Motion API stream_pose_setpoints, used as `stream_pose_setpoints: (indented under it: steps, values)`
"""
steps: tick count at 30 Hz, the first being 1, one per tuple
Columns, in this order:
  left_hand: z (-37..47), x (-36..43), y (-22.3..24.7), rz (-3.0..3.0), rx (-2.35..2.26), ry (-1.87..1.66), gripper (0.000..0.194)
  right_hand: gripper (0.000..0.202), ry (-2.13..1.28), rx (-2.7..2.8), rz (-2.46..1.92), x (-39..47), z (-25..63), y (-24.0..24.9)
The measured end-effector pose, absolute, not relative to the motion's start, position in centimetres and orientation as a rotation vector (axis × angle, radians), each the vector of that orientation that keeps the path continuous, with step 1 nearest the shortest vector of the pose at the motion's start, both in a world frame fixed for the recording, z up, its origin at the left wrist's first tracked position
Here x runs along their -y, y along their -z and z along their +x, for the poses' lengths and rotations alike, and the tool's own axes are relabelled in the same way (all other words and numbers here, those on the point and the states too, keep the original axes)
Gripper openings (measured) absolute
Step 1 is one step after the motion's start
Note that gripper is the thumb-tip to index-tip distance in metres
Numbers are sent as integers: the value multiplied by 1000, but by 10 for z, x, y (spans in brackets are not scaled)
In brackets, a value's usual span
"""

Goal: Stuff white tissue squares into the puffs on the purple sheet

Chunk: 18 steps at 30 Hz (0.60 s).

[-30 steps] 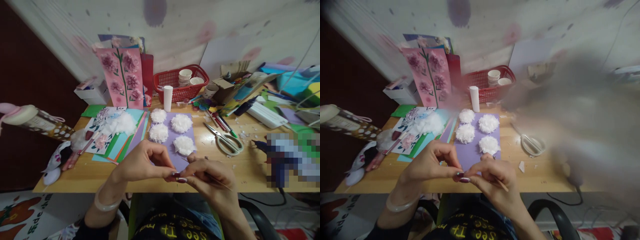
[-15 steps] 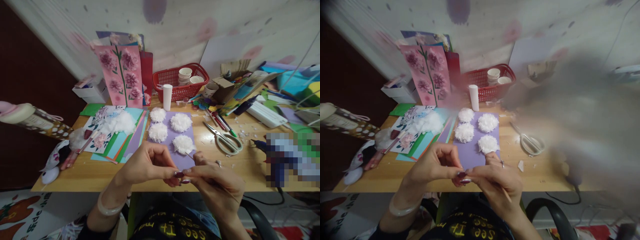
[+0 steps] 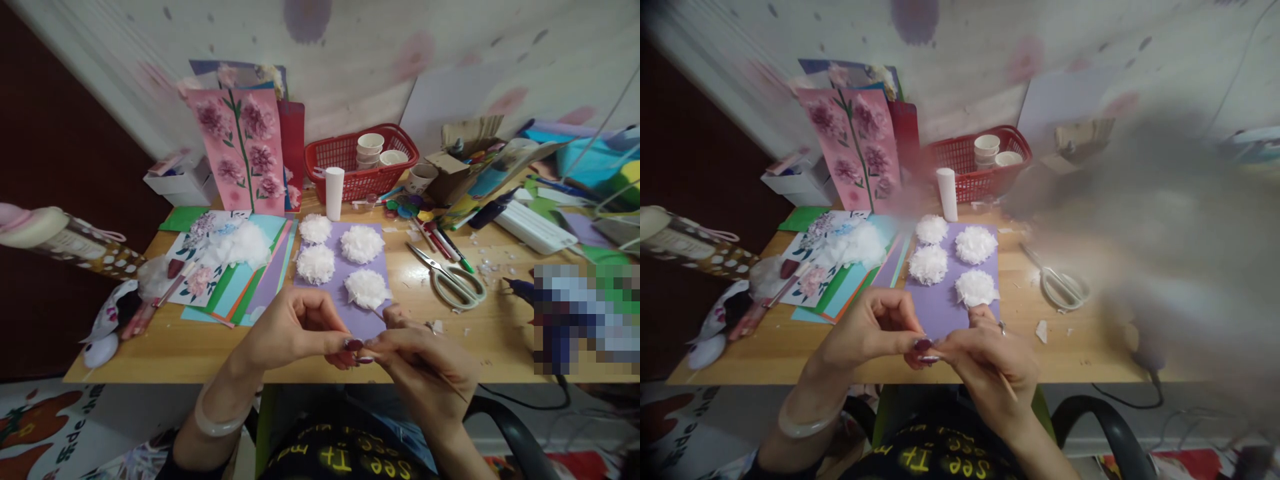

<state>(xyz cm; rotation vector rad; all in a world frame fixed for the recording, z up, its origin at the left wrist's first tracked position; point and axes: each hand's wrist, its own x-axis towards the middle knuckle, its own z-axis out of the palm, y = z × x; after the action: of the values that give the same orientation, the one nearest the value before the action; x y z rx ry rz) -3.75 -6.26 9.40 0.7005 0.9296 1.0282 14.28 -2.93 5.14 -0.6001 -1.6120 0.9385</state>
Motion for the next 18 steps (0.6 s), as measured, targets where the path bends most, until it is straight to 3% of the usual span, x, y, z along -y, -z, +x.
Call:
stream_pose_setpoints:
  steps: [8,18]
  values:
    - [-35,65,-96,699,-856,-1038,16,22,-969,1596,-612,35,145,-61]
    - [-36,69,-84,632,-913,-1065,18,11,-934,1721,-609,28,146,-53]
